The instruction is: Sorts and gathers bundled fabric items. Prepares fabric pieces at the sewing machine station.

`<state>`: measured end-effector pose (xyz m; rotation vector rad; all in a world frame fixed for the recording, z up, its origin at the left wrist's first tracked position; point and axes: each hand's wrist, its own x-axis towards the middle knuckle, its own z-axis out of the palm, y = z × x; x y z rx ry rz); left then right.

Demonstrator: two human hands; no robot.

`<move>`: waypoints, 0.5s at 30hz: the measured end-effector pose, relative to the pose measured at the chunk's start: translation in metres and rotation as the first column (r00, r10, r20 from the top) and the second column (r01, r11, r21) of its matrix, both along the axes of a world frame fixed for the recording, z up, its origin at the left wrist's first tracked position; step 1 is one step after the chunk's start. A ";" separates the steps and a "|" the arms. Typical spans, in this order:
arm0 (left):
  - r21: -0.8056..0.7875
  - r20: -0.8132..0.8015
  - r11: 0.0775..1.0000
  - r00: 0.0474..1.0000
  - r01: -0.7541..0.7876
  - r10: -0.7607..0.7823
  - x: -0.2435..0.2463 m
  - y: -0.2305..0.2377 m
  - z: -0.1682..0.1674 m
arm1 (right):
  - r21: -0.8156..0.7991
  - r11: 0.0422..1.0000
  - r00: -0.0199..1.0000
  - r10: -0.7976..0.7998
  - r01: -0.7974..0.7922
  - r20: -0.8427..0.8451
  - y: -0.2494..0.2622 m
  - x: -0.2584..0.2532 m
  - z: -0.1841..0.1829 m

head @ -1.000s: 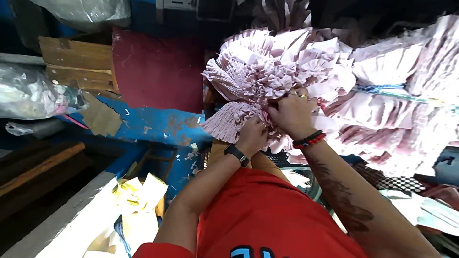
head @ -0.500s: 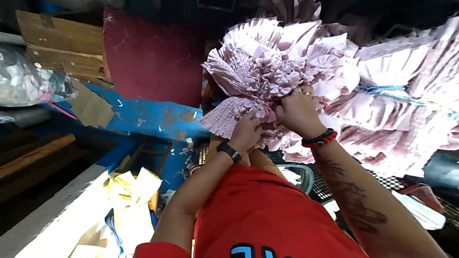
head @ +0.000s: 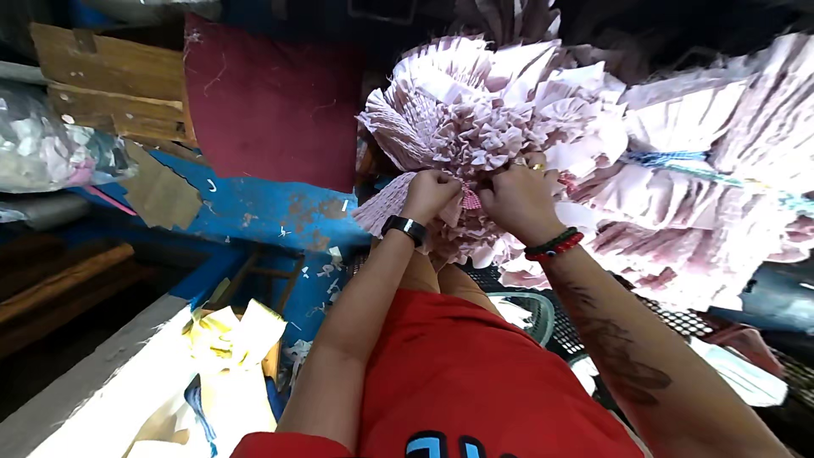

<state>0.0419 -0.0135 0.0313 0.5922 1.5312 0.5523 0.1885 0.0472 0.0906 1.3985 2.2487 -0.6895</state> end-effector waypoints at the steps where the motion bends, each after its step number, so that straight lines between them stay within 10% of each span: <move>1: -0.056 0.045 0.998 0.998 -0.032 0.034 -0.001 0.002 0.001 | 0.000 1.000 1.000 -0.002 0.002 0.002 0.000 -0.001 0.000; 15: -0.392 0.170 0.920 0.981 -0.020 0.094 -0.001 0.024 0.031 | -0.044 0.997 0.998 -0.065 0.066 0.018 -0.001 -0.011 0.009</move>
